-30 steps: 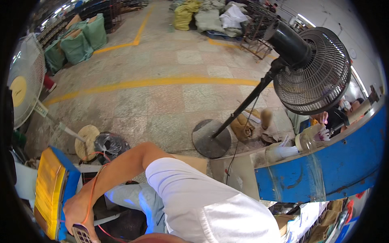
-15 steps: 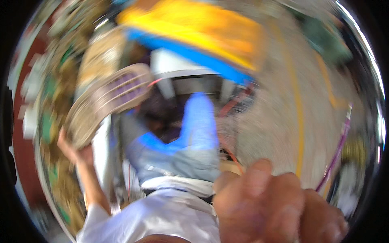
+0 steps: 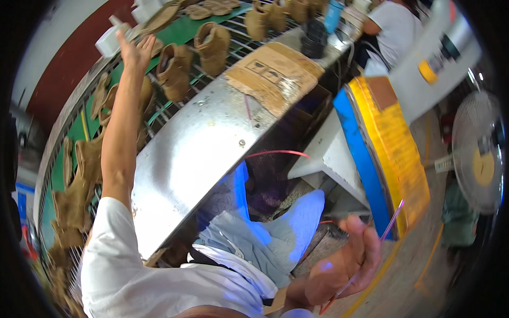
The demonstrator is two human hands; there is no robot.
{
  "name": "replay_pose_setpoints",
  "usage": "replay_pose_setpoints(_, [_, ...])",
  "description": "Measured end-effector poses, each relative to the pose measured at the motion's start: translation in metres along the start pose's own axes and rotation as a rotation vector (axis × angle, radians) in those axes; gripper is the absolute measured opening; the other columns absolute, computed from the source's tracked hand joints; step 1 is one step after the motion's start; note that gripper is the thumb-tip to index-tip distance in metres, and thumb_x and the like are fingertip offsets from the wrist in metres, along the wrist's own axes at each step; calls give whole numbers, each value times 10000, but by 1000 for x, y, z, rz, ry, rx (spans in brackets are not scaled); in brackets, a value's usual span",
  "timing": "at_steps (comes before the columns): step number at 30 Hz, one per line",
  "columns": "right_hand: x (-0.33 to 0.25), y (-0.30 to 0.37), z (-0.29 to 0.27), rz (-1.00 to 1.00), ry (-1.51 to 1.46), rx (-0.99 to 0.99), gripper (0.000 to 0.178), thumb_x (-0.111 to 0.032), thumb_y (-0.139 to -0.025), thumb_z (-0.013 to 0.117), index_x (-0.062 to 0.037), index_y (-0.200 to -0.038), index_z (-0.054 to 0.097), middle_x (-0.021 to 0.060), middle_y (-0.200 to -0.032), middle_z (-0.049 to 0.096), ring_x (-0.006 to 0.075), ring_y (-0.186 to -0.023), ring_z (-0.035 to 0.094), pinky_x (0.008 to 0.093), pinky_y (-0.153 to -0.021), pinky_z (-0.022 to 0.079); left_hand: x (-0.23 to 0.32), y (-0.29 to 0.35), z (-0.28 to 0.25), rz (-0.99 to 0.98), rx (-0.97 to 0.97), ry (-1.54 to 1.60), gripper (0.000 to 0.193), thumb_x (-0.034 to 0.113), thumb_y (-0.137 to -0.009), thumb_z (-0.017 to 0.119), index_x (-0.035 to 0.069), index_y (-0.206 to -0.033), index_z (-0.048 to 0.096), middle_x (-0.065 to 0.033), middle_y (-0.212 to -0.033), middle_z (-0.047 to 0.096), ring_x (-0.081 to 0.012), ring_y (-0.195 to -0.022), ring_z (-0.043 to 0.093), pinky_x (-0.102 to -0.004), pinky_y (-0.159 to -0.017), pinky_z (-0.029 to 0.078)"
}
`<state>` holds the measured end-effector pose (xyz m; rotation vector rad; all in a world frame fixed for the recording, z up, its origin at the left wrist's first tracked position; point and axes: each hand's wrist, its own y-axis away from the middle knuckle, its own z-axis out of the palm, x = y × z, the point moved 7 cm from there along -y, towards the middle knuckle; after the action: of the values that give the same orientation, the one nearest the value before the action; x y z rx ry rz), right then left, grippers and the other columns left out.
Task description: The person picks up a boot from a conveyor belt, applies a liquid substance along the sole edge using a pen-like tool, and then places the boot into a mechanical press.
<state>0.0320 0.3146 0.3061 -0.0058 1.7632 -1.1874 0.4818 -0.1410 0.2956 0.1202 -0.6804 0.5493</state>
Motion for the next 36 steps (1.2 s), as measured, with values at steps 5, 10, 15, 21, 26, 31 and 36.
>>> replay_pose_setpoints(5, [11,0,11,154,179,-25,499,-270,-983,481,139,-1255,565,255,-1133,694,299,-1027,681,372,-908,523,53,185,29,441,-597,-563,703,437,-1029,511,-59,-1488,319,-257,-1418,529,-336,-1242,597,-436,-1052,489])
replay_pose_setpoints(10, [11,-18,4,-71,83,20,498,-327,-988,527,81,-1273,512,262,-1179,612,287,-995,648,382,-889,523,103,310,52,755,-1352,-641,796,547,-968,546,6,-1513,337,-254,-1445,505,-348,-1288,556,-468,-1074,458])
replay_pose_setpoints(15, [-66,-70,-13,-562,-609,32,463,-235,-1006,455,73,-1347,512,289,-1415,483,399,-1268,510,508,-1071,387,69,340,44,799,-1513,-787,750,503,-962,567,5,-1485,366,-243,-1417,522,-340,-1266,565,-458,-1062,463])
replay_pose_setpoints(21, [-116,-25,-114,-742,-760,-57,504,-238,-999,438,103,-1370,458,298,-1425,448,402,-1314,445,492,-1134,309,83,381,46,1003,-1470,-838,694,450,-954,593,4,-1451,402,-231,-1384,543,-330,-1241,577,-446,-1048,470])
replay_pose_setpoints(26, [-116,-3,-124,-664,-608,129,519,-273,-999,449,95,-1365,461,276,-1349,503,370,-1229,502,470,-1070,368,66,366,31,961,-1353,-926,649,405,-948,615,3,-1423,431,-221,-1356,560,-322,-1219,586,-436,-1036,475])
replay_pose_setpoints(31, [-140,22,-161,-704,-513,277,534,-308,-999,460,87,-1360,463,254,-1274,557,339,-1143,558,448,-1006,427,96,383,20,1062,-1260,-1032,604,361,-942,637,2,-1395,461,-211,-1329,577,-314,-1198,596,-425,-1023,480])
replay_pose_setpoints(36, [-178,45,-158,-715,11,376,550,-362,-1004,492,58,-1360,486,211,-1170,643,308,-1024,633,448,-902,502,109,378,-6,1047,-1115,-987,560,316,-936,658,2,-1367,490,-201,-1301,594,-306,-1177,605,-415,-1011,486])
